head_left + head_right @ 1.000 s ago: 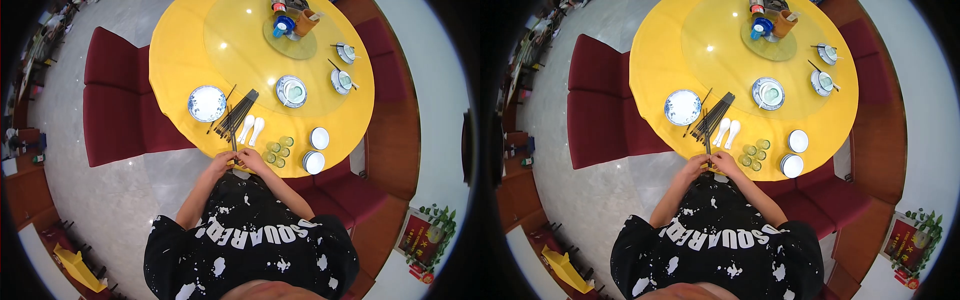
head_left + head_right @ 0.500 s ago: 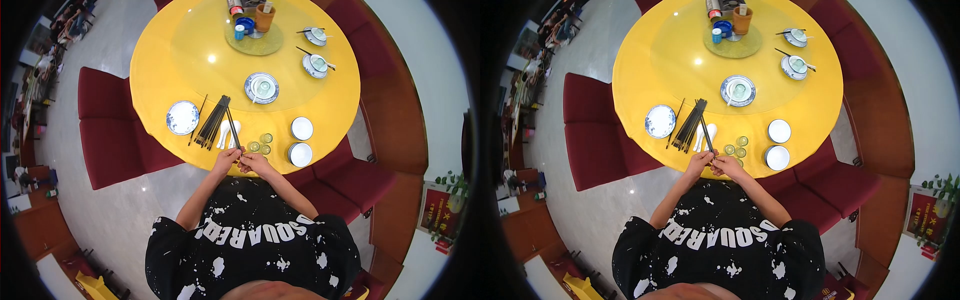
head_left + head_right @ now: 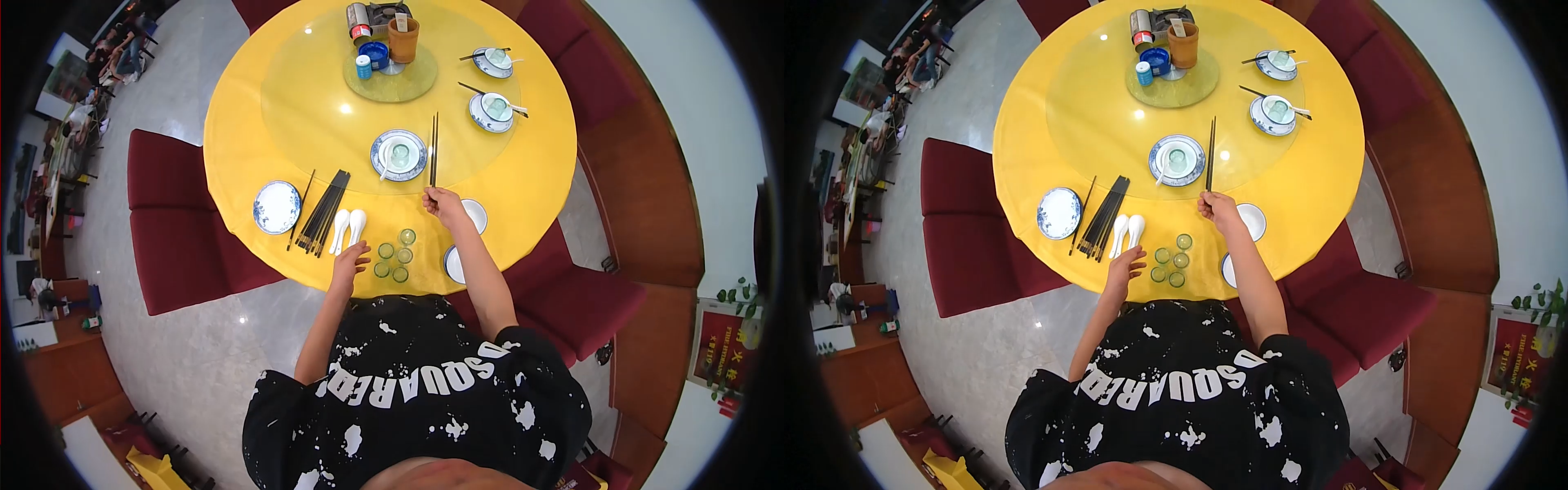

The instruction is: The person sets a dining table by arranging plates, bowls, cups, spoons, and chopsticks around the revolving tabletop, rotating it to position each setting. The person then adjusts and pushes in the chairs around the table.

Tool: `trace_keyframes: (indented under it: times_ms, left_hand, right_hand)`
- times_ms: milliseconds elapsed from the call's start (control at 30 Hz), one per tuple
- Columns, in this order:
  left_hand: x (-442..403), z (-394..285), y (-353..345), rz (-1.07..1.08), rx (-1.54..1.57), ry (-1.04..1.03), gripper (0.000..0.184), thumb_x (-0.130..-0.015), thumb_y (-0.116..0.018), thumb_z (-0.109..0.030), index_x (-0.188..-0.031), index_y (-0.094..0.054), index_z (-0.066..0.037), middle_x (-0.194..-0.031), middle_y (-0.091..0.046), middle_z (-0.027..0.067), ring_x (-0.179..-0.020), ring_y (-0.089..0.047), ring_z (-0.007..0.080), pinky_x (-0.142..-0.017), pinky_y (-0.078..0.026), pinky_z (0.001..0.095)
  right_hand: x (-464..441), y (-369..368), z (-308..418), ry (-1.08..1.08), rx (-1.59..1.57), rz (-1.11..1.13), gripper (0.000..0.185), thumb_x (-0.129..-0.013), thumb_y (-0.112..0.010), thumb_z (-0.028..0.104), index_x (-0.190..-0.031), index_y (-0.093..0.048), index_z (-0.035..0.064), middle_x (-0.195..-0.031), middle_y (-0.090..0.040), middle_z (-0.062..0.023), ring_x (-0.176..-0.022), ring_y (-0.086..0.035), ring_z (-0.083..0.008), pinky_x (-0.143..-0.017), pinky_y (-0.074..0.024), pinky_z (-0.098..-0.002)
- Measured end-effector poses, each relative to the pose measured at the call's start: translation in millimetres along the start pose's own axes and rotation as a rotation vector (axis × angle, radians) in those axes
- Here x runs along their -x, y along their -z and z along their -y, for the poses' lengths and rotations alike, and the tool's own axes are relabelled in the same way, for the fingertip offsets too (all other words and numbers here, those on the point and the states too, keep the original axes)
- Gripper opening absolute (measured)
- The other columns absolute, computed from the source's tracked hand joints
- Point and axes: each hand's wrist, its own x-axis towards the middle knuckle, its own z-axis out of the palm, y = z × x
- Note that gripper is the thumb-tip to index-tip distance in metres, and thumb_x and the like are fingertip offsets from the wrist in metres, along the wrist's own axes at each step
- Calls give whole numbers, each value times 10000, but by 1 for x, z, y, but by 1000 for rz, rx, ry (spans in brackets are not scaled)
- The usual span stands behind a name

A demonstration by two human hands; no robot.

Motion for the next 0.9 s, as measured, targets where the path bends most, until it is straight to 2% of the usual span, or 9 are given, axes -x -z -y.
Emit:
trace_keyframes:
  times_ms: [100, 233, 333, 533, 667, 900]
  left_hand:
    - [-6, 20, 7, -87, 66, 38, 417, -952, -555, -287, -1282, -613, -39, -1155, -692, 79, -890, -651, 161, -753, -468, 289]
    - [-2, 36, 15, -148, 76, 76, 423, -963, -500, -293, -1294, -608, -53, -1186, -672, 76, -904, -640, 184, -783, -471, 307]
    - [2, 46, 22, -207, 120, 94, 431, -962, -504, -303, -1294, -605, -48, -1182, -674, 76, -908, -639, 186, -785, -473, 309]
    - [-6, 72, 36, -205, 116, 116, 426, -975, -480, -294, -1297, -598, -42, -1185, -674, 88, -909, -660, 189, -762, -488, 297]
    - [-14, 66, 38, -187, 97, 142, 431, -977, -472, -298, -1298, -595, -38, -1187, -673, 92, -914, -661, 194, -764, -488, 300]
    - [-20, 62, 39, -196, 129, 142, 420, -957, -546, -293, -1279, -600, -29, -1153, -687, 93, -909, -656, 191, -760, -484, 306]
  right_hand:
    - [-30, 3, 2, -65, 61, -16, 171, -991, -569, 180, -1040, -651, 38, -816, -641, -35, -673, -593, -129, -612, -489, -267]
    - [-49, -4, -5, -116, 159, -44, 169, -967, -587, 185, -1015, -658, 40, -784, -634, -48, -599, -589, -136, -535, -475, -277]
    - [-54, -6, -9, -131, 199, -47, 213, -975, -575, 231, -1052, -655, 49, -823, -633, -41, -624, -574, -134, -590, -480, -287]
    - [-44, -12, -3, -119, 254, -102, 243, -941, -584, 249, -1050, -655, 43, -835, -642, -61, -575, -577, -142, -517, -468, -281]
    - [-47, -9, -1, -82, 326, -131, 253, -931, -581, 248, -1039, -654, 32, -846, -657, -62, -596, -604, -146, -499, -476, -281]
    - [-54, -3, -3, 19, 495, -140, 246, -941, -587, 227, -1034, -676, 17, -850, -665, -61, -605, -624, -146, -473, -482, -272]
